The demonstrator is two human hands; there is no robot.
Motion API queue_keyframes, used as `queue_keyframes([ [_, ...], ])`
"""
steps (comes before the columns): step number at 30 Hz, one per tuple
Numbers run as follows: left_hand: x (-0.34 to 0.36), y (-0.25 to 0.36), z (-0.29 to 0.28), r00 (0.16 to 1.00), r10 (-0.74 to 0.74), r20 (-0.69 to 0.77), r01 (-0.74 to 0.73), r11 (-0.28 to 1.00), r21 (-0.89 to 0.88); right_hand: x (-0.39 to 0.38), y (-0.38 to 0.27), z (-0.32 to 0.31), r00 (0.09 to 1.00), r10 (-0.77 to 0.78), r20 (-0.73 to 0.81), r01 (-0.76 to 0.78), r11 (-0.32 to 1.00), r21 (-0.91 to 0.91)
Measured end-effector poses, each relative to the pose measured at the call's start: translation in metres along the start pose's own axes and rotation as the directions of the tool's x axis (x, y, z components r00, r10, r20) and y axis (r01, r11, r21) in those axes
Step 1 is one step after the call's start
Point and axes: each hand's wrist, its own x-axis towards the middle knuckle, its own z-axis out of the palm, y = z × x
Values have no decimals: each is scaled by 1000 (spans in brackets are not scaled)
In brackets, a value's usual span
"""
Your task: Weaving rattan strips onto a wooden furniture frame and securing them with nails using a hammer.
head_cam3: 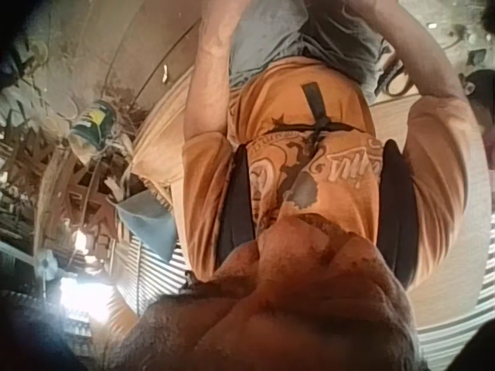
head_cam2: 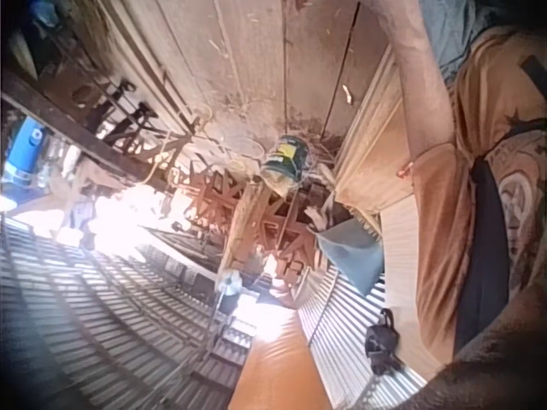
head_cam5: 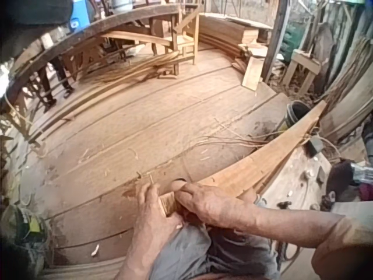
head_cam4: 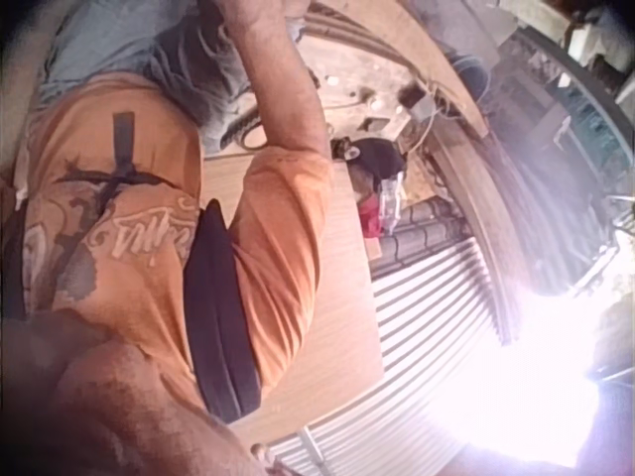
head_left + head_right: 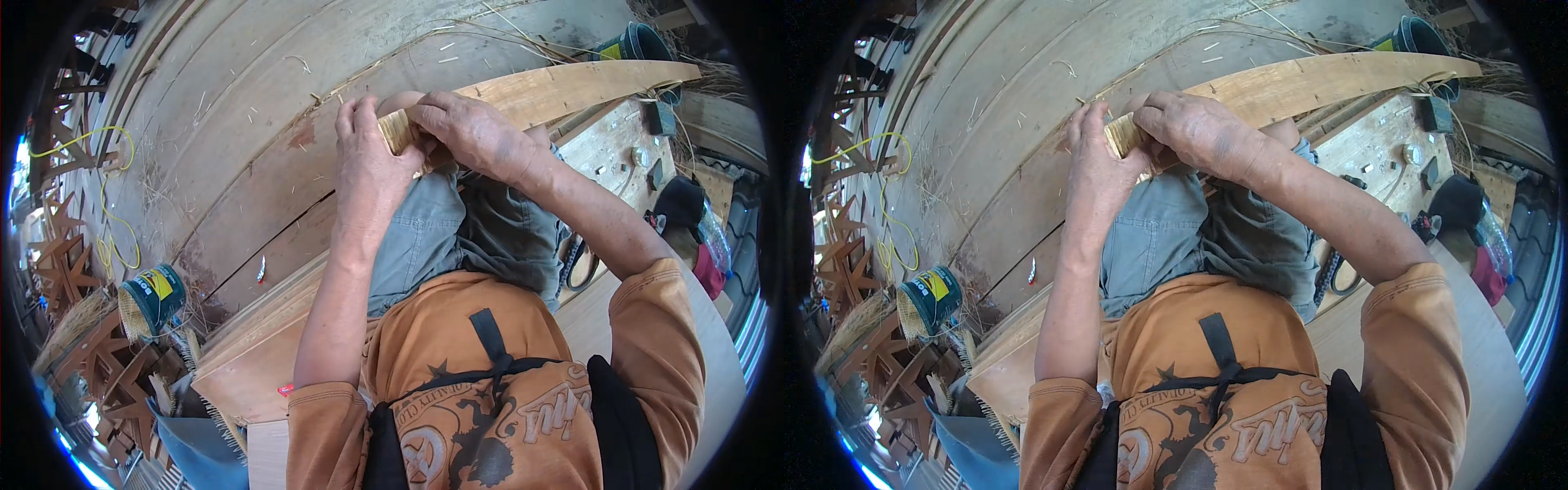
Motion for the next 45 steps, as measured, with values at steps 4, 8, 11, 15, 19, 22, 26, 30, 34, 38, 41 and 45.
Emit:
queue_keyframes([
  [4,0,-1,0,999,45,-24,-44,998,45,1,0,-1,1000,1,-11,0,1000,2],
  [8,1,2,0,1000,18,1,-18,1000,23,0,0,-2,1000,18,-5,-18,1000,4],
  [11,1,-1,0,1000,15,4,-15,999,35,0,1,-1,1000,14,-3,-14,1000,-15],
  [15,1,0,0,1000,24,-8,-23,998,56,0,2,-1,999,30,15,-30,1000,-9],
  [19,2,-1,0,1000,1,8,-1,999,51,0,1,-2,999,32,8,-32,999,-14],
  [22,2,0,1,1000,-2,9,2,999,41,0,0,-2,997,76,18,-76,997,-1],
  [26,1,1,-1,1000,8,20,-10,997,74,-2,7,-5,992,124,33,-125,992,19],
  [30,1,5,-4,997,-52,58,48,996,71,-12,21,-11,927,250,-278,-208,963,174],
  [34,2,7,-11,990,-106,91,95,988,120,-13,8,1,952,196,-234,-167,976,138],
  [38,3,11,-6,994,-78,76,62,980,187,-16,17,2,945,198,-259,-160,974,159],
  [41,7,9,0,997,-54,62,40,979,199,-30,15,-16,862,237,-449,-177,969,171],
  [45,9,4,-9,998,-39,53,24,969,248,-100,17,-42,507,579,-638,-455,809,373],
])
